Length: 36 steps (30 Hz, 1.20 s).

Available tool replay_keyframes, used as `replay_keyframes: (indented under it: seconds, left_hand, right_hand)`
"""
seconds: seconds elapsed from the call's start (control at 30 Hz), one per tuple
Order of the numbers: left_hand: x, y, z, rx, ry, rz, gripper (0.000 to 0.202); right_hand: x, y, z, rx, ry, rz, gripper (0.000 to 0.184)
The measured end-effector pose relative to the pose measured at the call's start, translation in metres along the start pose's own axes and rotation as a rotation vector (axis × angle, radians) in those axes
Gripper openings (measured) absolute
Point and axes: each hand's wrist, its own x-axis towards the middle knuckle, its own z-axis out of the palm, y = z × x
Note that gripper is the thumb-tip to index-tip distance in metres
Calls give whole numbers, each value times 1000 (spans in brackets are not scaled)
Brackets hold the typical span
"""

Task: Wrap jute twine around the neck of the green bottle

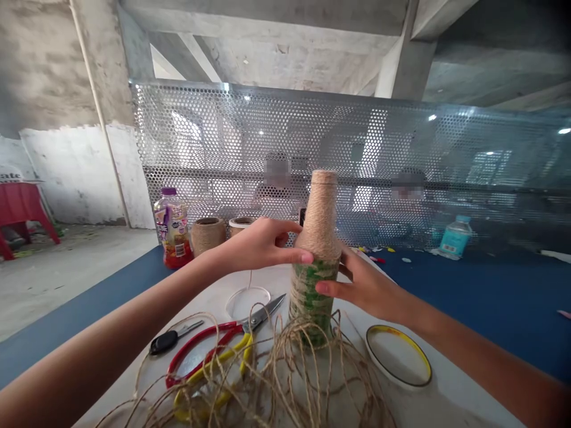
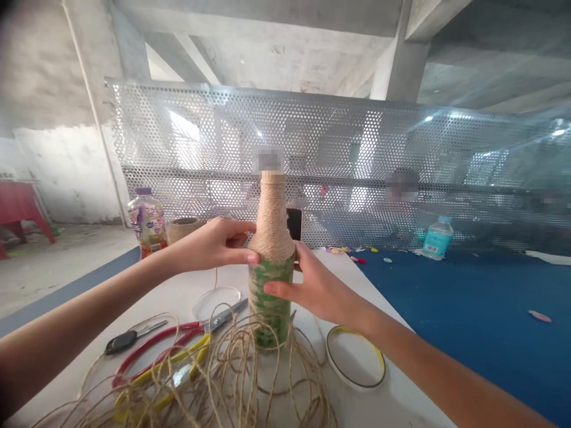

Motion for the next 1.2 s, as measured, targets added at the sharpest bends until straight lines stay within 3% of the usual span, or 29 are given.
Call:
replay_keyframes:
  seconds: [0.13, 0.27, 0.33, 0.4, 0.47, 0.57, 0.77, 0.87, 0.93, 1.03, 1.1, 1.2]
  left_hand:
    - [0, -3, 0, -25, -13, -6, 50]
    - [0, 0, 1, -24, -4, 4, 51]
    - [-1, 2, 2, -18, 2, 9, 51]
    - [-1, 3, 1, -5, 7, 5, 50]
    - [-1, 3, 1, 5, 9, 1, 50]
    - [0, 1, 0, -2, 4, 3, 50]
    - [1, -4, 1, -47, -5, -27, 52]
    - [1, -3, 2, -48, 0, -24, 54]
    - [1, -1, 2, -37, 6, -22, 53]
    - [1, 2, 2, -7, 20, -18, 51]
    - [1, 2, 2, 8, 18, -18, 50]
    - [1, -1, 2, 16, 30, -25, 50]
  right_hand:
    - [4, -3, -10, 167, -206, -74, 68]
    - [4, -8, -19, 130, -284, -87, 74]
    - [3, -7, -18, 15, -232, -68, 82]
    - [1, -4, -13, -93, -99, -23, 85]
    - [-1, -1, -5, -119, 35, 12, 79]
    - [-1, 1, 2, -45, 66, 8, 67]
    - [3, -3, -15, 189, -212, -36, 68]
    - [3, -6, -22, 196, -298, -33, 68]
    - [2, -6, -21, 88, -251, -50, 74]
    - [0, -4, -10, -87, -17, -9, 78]
    - [-1, -2, -1, -79, 98, 31, 72]
    - [0, -2, 3, 13, 83, 15, 66]
